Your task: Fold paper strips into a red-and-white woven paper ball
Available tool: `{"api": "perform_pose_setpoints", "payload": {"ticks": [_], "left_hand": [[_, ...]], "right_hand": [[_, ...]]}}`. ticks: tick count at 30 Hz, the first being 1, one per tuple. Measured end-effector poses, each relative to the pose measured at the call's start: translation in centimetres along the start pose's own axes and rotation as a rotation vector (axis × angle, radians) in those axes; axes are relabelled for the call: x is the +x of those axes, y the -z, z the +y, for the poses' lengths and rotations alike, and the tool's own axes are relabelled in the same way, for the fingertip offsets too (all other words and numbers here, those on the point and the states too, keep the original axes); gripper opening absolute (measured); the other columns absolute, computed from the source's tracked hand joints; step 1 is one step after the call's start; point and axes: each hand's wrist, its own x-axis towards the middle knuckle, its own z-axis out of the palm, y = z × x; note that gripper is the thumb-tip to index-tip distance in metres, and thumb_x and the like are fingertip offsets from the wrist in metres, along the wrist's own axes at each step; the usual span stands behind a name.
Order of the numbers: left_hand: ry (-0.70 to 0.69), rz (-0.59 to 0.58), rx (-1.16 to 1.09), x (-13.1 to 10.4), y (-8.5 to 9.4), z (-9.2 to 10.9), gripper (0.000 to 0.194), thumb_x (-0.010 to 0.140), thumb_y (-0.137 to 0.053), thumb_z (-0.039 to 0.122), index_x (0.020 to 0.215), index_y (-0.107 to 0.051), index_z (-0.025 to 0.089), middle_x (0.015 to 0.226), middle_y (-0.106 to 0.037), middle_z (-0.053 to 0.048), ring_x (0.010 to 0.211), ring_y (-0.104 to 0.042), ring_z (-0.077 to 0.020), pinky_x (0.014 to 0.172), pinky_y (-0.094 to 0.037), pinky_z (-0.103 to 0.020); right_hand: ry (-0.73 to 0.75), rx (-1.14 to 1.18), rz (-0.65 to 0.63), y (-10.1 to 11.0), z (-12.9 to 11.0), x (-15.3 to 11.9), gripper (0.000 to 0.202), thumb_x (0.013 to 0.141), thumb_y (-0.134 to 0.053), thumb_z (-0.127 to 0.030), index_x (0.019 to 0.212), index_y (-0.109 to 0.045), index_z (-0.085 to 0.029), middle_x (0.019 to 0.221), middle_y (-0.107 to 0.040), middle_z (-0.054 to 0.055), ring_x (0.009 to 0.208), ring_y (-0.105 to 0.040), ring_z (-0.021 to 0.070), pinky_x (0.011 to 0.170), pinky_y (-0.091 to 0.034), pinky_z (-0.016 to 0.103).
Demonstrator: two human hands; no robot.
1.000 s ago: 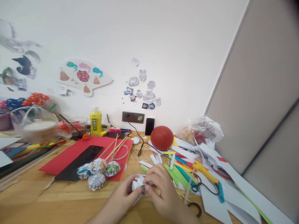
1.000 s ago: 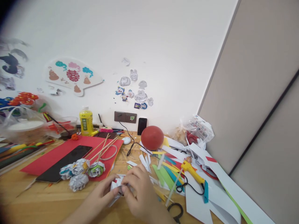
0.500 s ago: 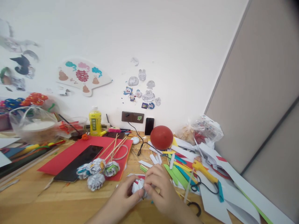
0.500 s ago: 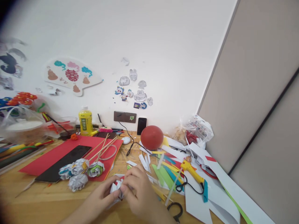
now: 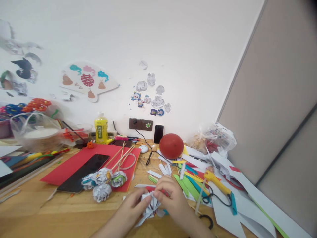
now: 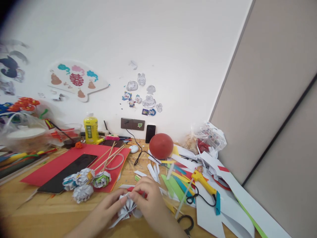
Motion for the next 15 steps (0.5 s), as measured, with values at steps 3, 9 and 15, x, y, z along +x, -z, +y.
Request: {"api": "perform_pose_setpoints", "payload": {"ticks": [3,9,15], "left_hand": [[0.04,0.039,-0.091,0.1,0.0,0.3,0.028,0.071,-0.054,0.044,0.081,-0.067,0.021,0.084,-0.071,-0.001,0.083,-0.059,-0.0232,0.074,-0.045,-0.026],[0.075,0.087,-0.139,0.2,-0.3,0.0,0.031,0.066,-0.061,0.048,0.08,-0.066,0.02,0.079,-0.07,-0.001,0.076,-0.059,-0.0219,0.07,-0.046,-0.026],[0.125,0.108,-0.344,0.5,0.5,-0.4,0.042,0.064,-0.061,0.059,0.075,-0.065,0.018,0.069,-0.066,-0.001,0.066,-0.06,-0.0193,0.065,-0.05,-0.03]], "right_hand": [[0.023,-0.011,0.022,-0.1,0.3,0.0,0.02,0.079,-0.062,-0.038,0.072,-0.064,-0.019,0.074,-0.059,0.002,0.076,-0.053,0.0167,0.07,-0.042,0.028],[-0.007,0.013,0.054,-0.3,0.8,-0.1,0.021,0.082,-0.059,-0.032,0.066,-0.064,-0.019,0.07,-0.057,0.002,0.072,-0.054,0.0156,0.067,-0.043,0.028],[-0.092,0.126,0.109,0.5,1.6,0.4,0.026,0.085,-0.051,-0.041,0.074,-0.062,-0.019,0.085,-0.056,0.004,0.085,-0.053,0.0177,0.078,-0.042,0.03]]}}
